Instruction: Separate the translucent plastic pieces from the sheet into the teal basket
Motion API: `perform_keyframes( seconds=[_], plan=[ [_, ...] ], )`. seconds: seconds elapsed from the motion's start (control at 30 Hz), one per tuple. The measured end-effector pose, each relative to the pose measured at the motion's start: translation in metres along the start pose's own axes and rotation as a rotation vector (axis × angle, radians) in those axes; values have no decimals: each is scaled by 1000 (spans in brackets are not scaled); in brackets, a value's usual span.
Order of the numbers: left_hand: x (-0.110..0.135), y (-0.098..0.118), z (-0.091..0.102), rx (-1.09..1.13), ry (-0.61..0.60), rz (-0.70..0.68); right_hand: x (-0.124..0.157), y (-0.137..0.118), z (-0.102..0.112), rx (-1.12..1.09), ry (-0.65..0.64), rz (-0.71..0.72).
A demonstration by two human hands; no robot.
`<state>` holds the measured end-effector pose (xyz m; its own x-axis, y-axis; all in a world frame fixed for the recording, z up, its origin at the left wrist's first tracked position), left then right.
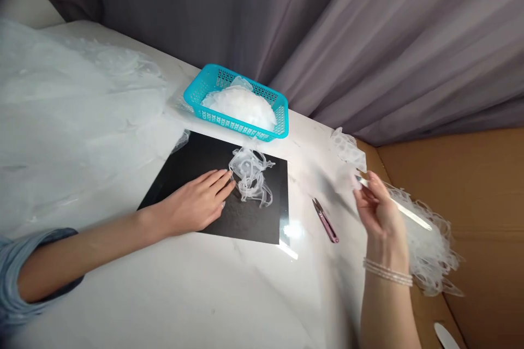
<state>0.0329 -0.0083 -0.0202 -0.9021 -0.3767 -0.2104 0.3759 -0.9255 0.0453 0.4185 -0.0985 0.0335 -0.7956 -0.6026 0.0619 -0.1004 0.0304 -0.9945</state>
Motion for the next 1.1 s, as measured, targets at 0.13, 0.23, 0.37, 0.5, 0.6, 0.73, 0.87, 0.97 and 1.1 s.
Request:
perform_keyframes(
  seconds=[0.13, 0.23, 0.37, 0.5, 0.6, 0.73, 0.87, 0.97, 1.1],
  plan=[
    [0, -13, 21, 497, 156, 204, 61, 8, -67, 14, -223, -114],
    [0, -18, 28, 1144, 138, 364, 105, 8, -133, 31, -561, -190],
    [1, -12, 27, 1819, 78, 438, 135, 4, -173, -82, -751, -315],
    [6, -13, 23, 1953, 123, 531, 135, 6, -175, -100, -761, -344],
    [8, -13, 23, 1970, 120, 525, 133, 9, -173, -80, -767, -335],
    [10, -14, 24, 1966, 121, 551, 131, 7, -171, -46, -783, -301],
    [10, -16, 25, 1958, 136, 558, 130, 6, -168, -20, -803, -326],
    [9, -16, 24, 1951, 133, 556, 132, 4, -167, -14, -838, -365],
    [10, -17, 26, 1894, 126, 538, 136, 1, -168, -27, -869, -376]
  ],
)
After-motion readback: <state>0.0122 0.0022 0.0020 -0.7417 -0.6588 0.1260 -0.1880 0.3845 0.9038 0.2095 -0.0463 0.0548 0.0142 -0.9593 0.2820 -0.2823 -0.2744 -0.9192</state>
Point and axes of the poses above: each hand's wrist, its own x-axis away from the middle knuckle, its own z-axis out of the back of the hand, y = z × x, the point moved 5 cm from there along -x, towards the middle knuckle, and after that the axes turned 2 degrees about -y, right-handed, at the moved point
